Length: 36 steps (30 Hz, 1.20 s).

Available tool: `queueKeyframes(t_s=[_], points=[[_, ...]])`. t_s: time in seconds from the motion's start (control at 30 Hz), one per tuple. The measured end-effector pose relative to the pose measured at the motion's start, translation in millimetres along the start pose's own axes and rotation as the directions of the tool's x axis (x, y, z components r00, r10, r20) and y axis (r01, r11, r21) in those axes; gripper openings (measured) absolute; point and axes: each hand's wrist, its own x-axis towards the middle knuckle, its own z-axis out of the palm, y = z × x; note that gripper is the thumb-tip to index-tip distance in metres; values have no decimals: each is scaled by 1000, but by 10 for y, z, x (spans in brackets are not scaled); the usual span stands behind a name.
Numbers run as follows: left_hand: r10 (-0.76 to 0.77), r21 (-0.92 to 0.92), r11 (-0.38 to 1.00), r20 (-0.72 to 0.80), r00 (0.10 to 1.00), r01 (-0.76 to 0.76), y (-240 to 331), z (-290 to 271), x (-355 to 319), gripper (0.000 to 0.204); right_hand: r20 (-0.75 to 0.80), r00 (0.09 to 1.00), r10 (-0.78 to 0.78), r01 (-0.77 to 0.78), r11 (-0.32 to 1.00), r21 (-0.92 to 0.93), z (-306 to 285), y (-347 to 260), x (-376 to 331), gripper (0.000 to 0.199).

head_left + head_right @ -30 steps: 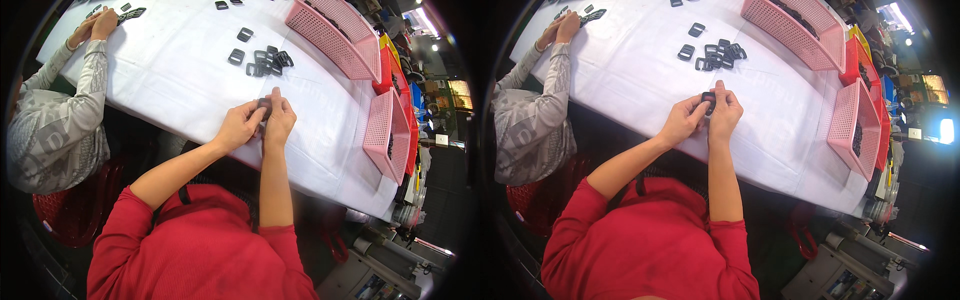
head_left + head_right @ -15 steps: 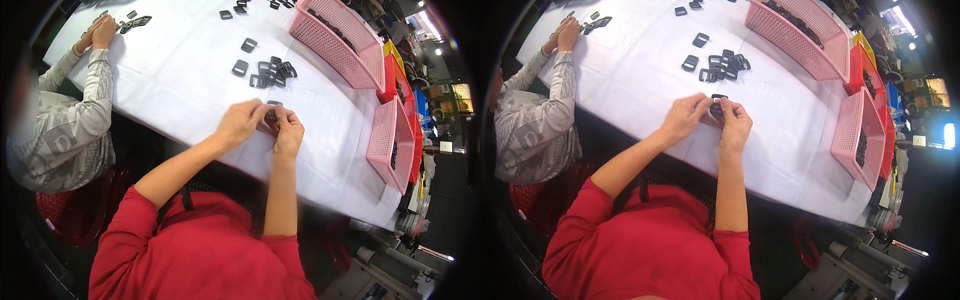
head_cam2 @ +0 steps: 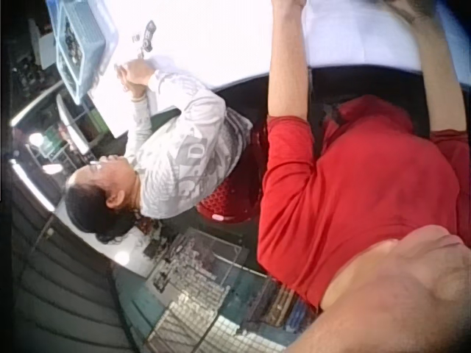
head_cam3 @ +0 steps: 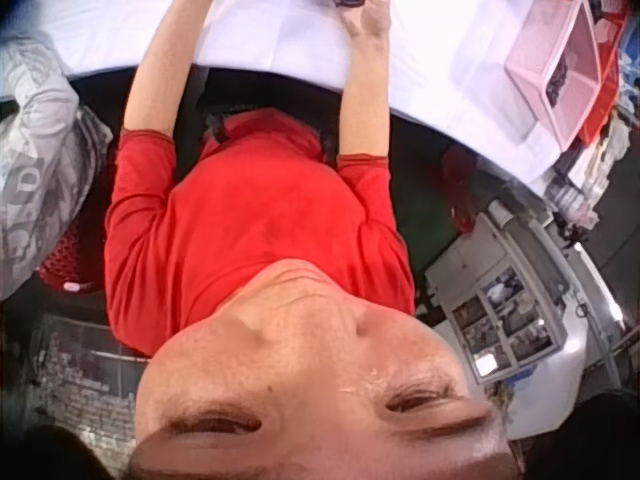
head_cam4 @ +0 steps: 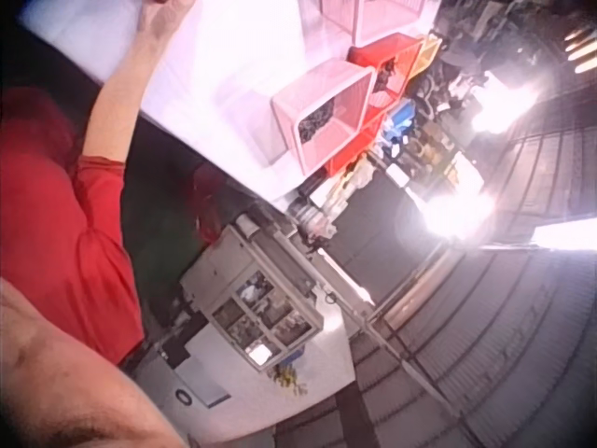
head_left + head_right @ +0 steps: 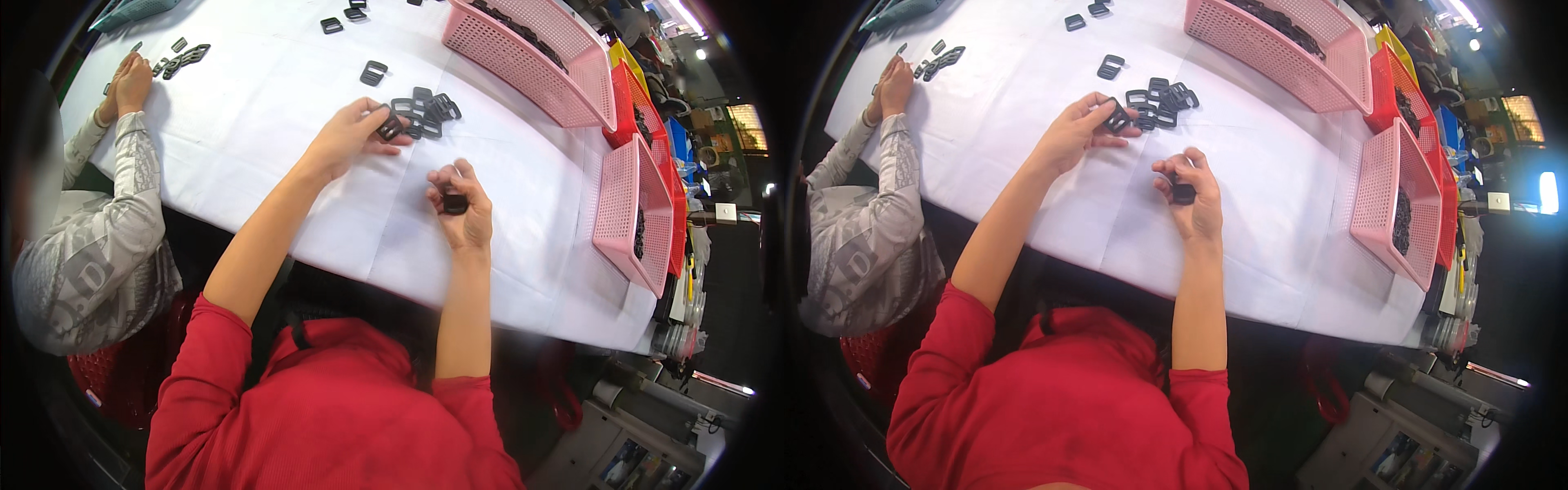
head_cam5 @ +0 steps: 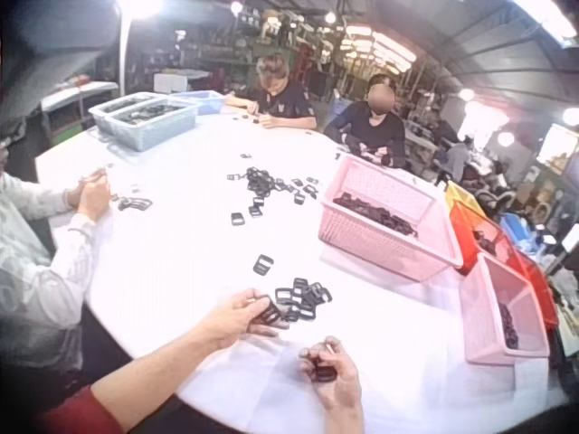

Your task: The person assembles small black plastic buckles by hand at a white table. They pick up buckle parts, interlock them, and place the assembled units into a pink basket. Another person works alongside at the same table.

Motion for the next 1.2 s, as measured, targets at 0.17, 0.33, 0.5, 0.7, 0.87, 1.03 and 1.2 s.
queueKeyframes(t_s=[0.17,0.33,0.5,0.7,0.87,1.03,1.2], points=[[-15,30,1000,140,990,11,-79,45,-11,20,72,997,4,25,917,-398,192,-98,200,31],[-47,159,987,193,980,16,-104,19,-46,15,72,995,-62,93,800,-593,388,-135,450,33],[-97,154,986,194,976,67,-91,9,-63,25,61,998,-19,53,785,-617,454,-94,480,36],[-103,193,979,170,980,69,-113,32,-29,28,-25,1000,18,-28,874,-486,414,-95,432,31],[22,404,909,203,979,-104,-246,23,9,24,-102,985,-137,44,779,-626,361,42,468,23],[39,305,950,104,994,-69,-193,93,-64,22,-63,993,-97,49,848,-527,384,53,467,19],[46,124,991,102,994,-59,-247,50,-28,21,-11,997,-82,64,849,-524,420,12,398,22]])
